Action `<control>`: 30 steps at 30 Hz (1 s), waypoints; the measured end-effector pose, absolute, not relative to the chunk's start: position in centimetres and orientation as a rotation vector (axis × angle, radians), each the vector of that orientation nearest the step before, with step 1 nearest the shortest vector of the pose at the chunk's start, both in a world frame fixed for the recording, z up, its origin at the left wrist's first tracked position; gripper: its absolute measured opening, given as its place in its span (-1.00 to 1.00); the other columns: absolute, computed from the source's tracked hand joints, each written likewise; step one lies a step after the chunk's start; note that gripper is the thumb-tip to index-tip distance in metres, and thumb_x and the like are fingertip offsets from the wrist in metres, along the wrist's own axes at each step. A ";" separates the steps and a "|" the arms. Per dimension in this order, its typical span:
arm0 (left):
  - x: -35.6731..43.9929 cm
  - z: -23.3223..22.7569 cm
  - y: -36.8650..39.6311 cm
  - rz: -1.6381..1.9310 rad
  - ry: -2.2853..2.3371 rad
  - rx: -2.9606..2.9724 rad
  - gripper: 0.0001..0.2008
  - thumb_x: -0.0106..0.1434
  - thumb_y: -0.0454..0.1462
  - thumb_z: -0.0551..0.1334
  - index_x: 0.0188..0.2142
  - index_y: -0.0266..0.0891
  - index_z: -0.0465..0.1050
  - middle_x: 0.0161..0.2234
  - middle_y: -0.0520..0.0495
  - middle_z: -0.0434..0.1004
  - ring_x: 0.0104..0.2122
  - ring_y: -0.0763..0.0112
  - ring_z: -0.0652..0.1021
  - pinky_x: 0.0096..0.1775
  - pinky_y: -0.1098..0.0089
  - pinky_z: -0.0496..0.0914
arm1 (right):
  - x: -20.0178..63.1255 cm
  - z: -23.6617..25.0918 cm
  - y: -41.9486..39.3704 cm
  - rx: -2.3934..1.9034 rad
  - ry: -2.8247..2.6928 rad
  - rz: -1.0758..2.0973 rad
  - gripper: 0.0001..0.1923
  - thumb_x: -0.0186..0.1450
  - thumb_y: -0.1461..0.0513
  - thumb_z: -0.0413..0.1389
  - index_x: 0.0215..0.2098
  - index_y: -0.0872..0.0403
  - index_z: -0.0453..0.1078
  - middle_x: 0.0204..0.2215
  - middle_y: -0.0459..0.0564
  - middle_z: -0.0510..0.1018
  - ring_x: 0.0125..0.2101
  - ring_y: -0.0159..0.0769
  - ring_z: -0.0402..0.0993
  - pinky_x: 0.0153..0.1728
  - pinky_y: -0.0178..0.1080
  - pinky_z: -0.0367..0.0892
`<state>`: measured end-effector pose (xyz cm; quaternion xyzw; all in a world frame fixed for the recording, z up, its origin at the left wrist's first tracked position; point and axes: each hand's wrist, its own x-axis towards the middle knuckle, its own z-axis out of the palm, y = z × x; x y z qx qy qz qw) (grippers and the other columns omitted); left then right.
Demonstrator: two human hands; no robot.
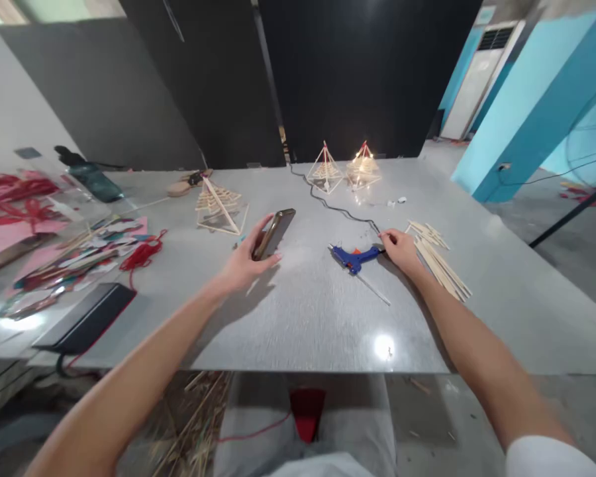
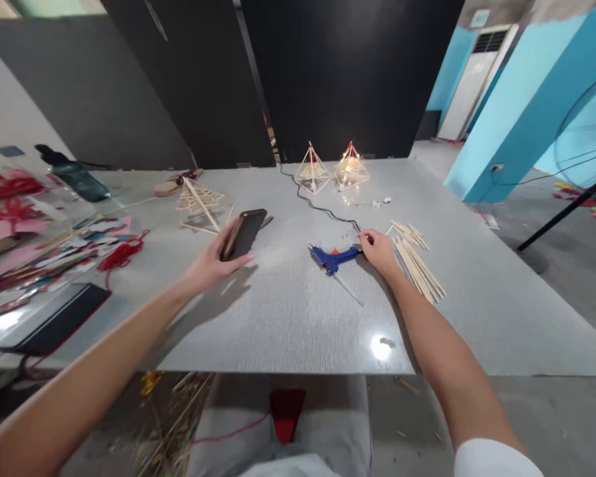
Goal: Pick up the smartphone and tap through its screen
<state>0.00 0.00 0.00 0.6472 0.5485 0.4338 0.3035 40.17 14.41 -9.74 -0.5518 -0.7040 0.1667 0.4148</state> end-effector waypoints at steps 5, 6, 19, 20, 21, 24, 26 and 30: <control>2.2 -2.1 1.9 1.188 1.096 1.059 -0.40 0.14 -0.10 0.58 0.13 -0.19 0.56 0.10 -0.30 0.66 -0.19 0.06 0.73 -0.22 0.13 0.64 | 40.3 -9.5 14.4 -1.398 -1.788 0.357 -0.58 0.37 0.00 0.02 -0.24 0.06 0.64 -0.48 0.02 0.64 -0.48 -0.18 0.46 -0.40 -0.21 0.25; 2.1 -2.7 2.0 1.204 1.077 0.983 -0.43 0.16 -0.13 0.58 0.12 -0.20 0.58 0.06 -0.29 0.69 -0.20 0.09 0.74 -0.22 0.16 0.65 | 40.4 -9.4 14.4 -1.402 -1.797 0.354 -0.57 0.37 -0.01 0.02 -0.25 0.06 0.64 -0.51 0.01 0.62 -0.51 -0.19 0.44 -0.43 -0.22 0.23; -0.4 -6.1 3.6 1.075 0.708 0.759 -0.22 -0.13 -0.35 0.23 0.19 -0.38 0.51 -0.13 -0.29 0.73 -0.21 0.01 0.71 -0.08 0.05 0.60 | 40.6 -8.6 13.3 -1.442 -1.827 0.352 -0.50 0.37 -0.06 0.03 -0.21 0.11 0.67 -0.60 -0.04 0.51 -0.55 -0.22 0.33 -0.43 -0.20 0.20; -0.3 -6.1 3.6 1.063 0.693 0.783 -0.22 -0.14 -0.35 0.23 0.18 -0.39 0.52 -0.15 -0.29 0.73 -0.20 0.01 0.71 -0.07 0.05 0.60 | 40.6 -8.5 13.2 -1.443 -1.830 0.345 -0.50 0.37 -0.06 0.03 -0.21 0.11 0.67 -0.61 -0.04 0.50 -0.56 -0.23 0.32 -0.43 -0.20 0.19; -0.2 -6.1 3.5 1.058 0.684 0.803 -0.22 -0.14 -0.35 0.22 0.17 -0.40 0.52 -0.15 -0.30 0.73 -0.19 0.02 0.70 -0.06 0.04 0.59 | 40.6 -8.5 13.2 -1.443 -1.834 0.339 -0.50 0.37 -0.06 0.03 -0.21 0.11 0.67 -0.61 -0.05 0.50 -0.56 -0.23 0.32 -0.43 -0.20 0.18; -0.1 -6.2 3.5 1.060 0.689 0.840 -0.23 -0.15 -0.37 0.21 0.15 -0.38 0.52 -0.11 -0.30 0.73 -0.20 0.04 0.69 -0.08 0.05 0.59 | 40.6 -8.7 13.3 -1.446 -1.838 0.331 -0.50 0.38 -0.07 0.03 -0.21 0.10 0.67 -0.60 -0.04 0.50 -0.56 -0.24 0.31 -0.44 -0.21 0.16; -0.3 -6.3 3.6 1.044 0.698 0.846 -0.22 -0.15 -0.37 0.22 0.17 -0.38 0.51 -0.12 -0.30 0.73 -0.21 0.03 0.70 -0.10 0.06 0.58 | 40.6 -8.8 13.4 -1.447 -1.837 0.330 -0.49 0.38 -0.07 0.03 -0.21 0.10 0.68 -0.59 -0.04 0.51 -0.56 -0.25 0.30 -0.44 -0.21 0.16; -0.4 -6.4 3.7 1.007 0.719 0.816 -0.21 -0.13 -0.33 0.22 0.18 -0.42 0.51 -0.19 -0.31 0.73 -0.26 0.02 0.70 -0.14 0.09 0.57 | 40.6 -9.0 13.6 -1.446 -1.837 0.328 -0.48 0.36 -0.08 0.04 -0.22 0.10 0.69 -0.59 -0.02 0.51 -0.56 -0.24 0.31 -0.43 -0.19 0.15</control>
